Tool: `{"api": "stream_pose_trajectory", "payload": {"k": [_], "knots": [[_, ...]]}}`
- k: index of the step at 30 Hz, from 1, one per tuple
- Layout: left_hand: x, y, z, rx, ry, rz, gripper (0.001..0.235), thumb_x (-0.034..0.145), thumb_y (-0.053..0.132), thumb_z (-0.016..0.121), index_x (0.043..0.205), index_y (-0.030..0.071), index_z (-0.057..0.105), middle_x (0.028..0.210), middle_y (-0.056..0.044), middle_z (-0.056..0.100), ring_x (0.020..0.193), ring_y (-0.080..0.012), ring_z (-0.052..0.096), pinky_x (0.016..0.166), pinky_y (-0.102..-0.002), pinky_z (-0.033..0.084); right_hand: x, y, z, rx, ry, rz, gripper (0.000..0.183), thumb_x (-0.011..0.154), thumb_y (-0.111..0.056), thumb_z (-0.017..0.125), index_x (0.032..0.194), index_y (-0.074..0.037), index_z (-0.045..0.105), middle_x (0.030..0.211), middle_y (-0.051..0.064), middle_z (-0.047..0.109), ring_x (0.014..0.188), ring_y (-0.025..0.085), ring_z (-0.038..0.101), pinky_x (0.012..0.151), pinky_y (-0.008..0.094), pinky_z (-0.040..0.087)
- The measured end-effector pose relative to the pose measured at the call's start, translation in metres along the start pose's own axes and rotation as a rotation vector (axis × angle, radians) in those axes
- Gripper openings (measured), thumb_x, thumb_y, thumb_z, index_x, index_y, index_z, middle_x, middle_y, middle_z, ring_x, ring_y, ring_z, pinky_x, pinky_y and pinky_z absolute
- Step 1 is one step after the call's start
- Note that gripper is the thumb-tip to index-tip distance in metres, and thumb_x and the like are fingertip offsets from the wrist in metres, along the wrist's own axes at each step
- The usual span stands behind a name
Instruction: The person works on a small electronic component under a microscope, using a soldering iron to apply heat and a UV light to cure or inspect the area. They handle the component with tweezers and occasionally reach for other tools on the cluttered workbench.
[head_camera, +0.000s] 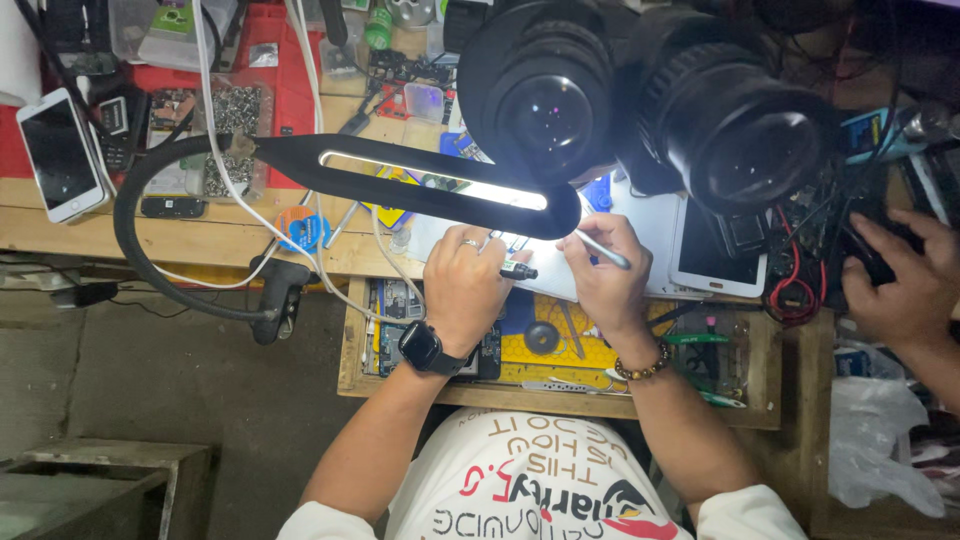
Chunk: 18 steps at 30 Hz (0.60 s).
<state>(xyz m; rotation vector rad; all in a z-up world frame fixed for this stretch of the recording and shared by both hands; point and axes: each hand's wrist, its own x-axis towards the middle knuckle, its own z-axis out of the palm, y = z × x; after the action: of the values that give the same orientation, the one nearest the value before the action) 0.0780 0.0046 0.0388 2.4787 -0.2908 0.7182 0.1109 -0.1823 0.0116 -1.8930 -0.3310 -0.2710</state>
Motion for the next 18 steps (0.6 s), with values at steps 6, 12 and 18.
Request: {"api": "stream_pose_trajectory", "payload": {"k": [6, 12, 18], "knots": [[-0.0031, 0.0006, 0.0034, 0.006, -0.02, -0.037, 0.026, 0.085, 0.022, 0.081, 0.075, 0.005, 0.064, 0.088, -0.011, 0.066, 0.088, -0.0315, 0.063, 0.072, -0.044, 0.052, -0.0003, 0.0003, -0.0004, -0.056, 0.015, -0.068, 0.014, 0.099, -0.003, 0.069, 0.111, 0.001, 0.063, 0.091, 0.01, 0.076, 0.087, 0.016, 0.076, 0.076, 0.028, 0.06], [-0.0065, 0.0004, 0.0032, -0.02, 0.002, -0.015, 0.022, 0.084, 0.019, 0.078, 0.083, 0.002, 0.065, 0.093, -0.016, 0.067, 0.092, -0.037, 0.062, 0.079, -0.046, 0.052, -0.0018, -0.006, 0.001, -0.084, 0.053, -0.036, 0.016, 0.092, -0.003, 0.074, 0.107, 0.0, 0.069, 0.09, 0.008, 0.075, 0.082, 0.015, 0.072, 0.072, 0.03, 0.057], [-0.0009, 0.0021, 0.0038, -0.035, -0.028, -0.018, 0.023, 0.083, 0.019, 0.079, 0.076, 0.003, 0.064, 0.085, -0.014, 0.068, 0.09, -0.038, 0.062, 0.08, -0.048, 0.051, 0.0012, -0.0041, 0.0037, -0.098, 0.111, -0.035, 0.015, 0.088, -0.006, 0.076, 0.102, -0.004, 0.071, 0.088, 0.008, 0.076, 0.079, 0.014, 0.075, 0.067, 0.029, 0.058]]}}
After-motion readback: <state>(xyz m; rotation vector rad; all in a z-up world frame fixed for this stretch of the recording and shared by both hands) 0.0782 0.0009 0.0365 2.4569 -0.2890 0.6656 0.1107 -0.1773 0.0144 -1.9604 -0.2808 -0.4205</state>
